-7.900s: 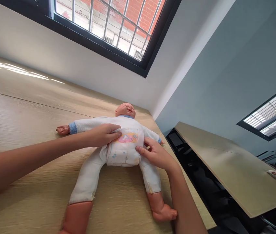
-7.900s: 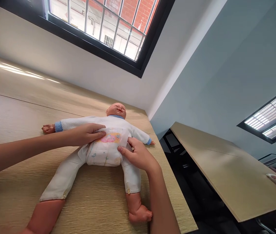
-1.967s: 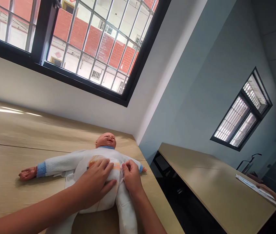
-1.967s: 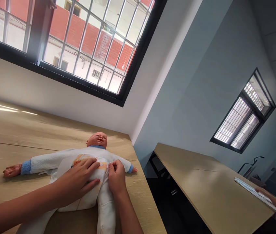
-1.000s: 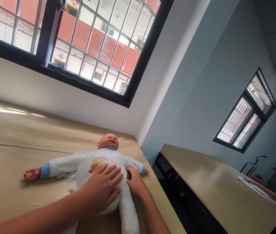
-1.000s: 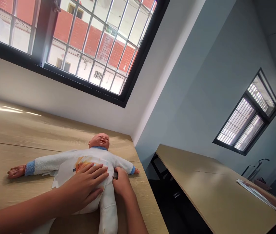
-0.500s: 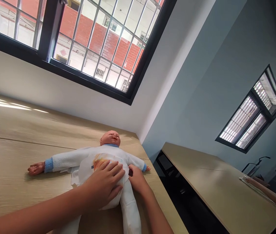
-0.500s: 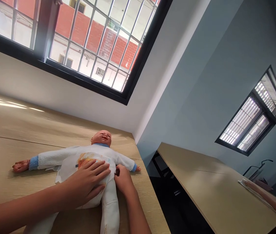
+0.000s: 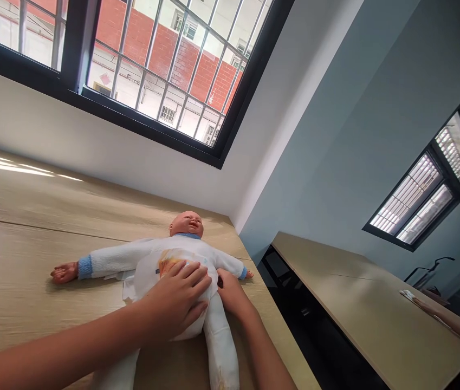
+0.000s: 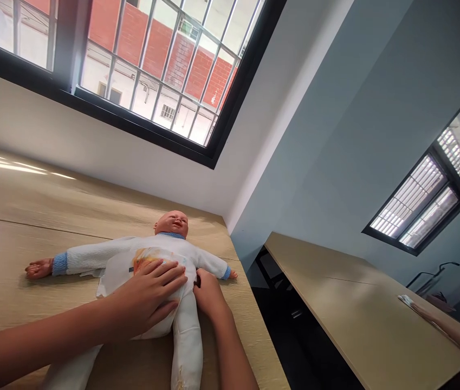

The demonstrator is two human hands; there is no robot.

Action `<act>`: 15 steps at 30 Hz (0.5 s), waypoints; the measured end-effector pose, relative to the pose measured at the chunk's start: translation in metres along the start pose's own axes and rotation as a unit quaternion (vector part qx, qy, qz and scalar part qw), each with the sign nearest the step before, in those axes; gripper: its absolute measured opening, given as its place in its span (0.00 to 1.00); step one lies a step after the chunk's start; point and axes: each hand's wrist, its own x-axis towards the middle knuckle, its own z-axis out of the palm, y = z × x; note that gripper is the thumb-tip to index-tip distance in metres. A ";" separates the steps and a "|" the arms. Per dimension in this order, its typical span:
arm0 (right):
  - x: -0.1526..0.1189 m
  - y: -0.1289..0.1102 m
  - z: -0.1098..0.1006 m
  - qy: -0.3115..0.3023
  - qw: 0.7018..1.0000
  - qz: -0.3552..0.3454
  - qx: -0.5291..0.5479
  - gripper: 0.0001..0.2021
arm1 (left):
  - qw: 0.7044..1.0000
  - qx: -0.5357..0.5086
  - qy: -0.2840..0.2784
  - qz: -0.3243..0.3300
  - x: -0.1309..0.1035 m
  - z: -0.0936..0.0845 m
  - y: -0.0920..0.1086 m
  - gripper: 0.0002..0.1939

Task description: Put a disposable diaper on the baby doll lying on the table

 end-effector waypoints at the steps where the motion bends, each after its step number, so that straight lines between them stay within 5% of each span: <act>1: 0.000 0.000 0.000 -0.001 1.000 0.001 -0.003 0.05 | 1.000 -0.001 0.001 0.001 0.000 0.000 0.000 0.17; 15: -0.003 -0.006 0.001 0.003 0.999 0.002 -0.039 0.04 | 1.000 -0.009 -0.004 -0.004 0.001 -0.004 0.000 0.17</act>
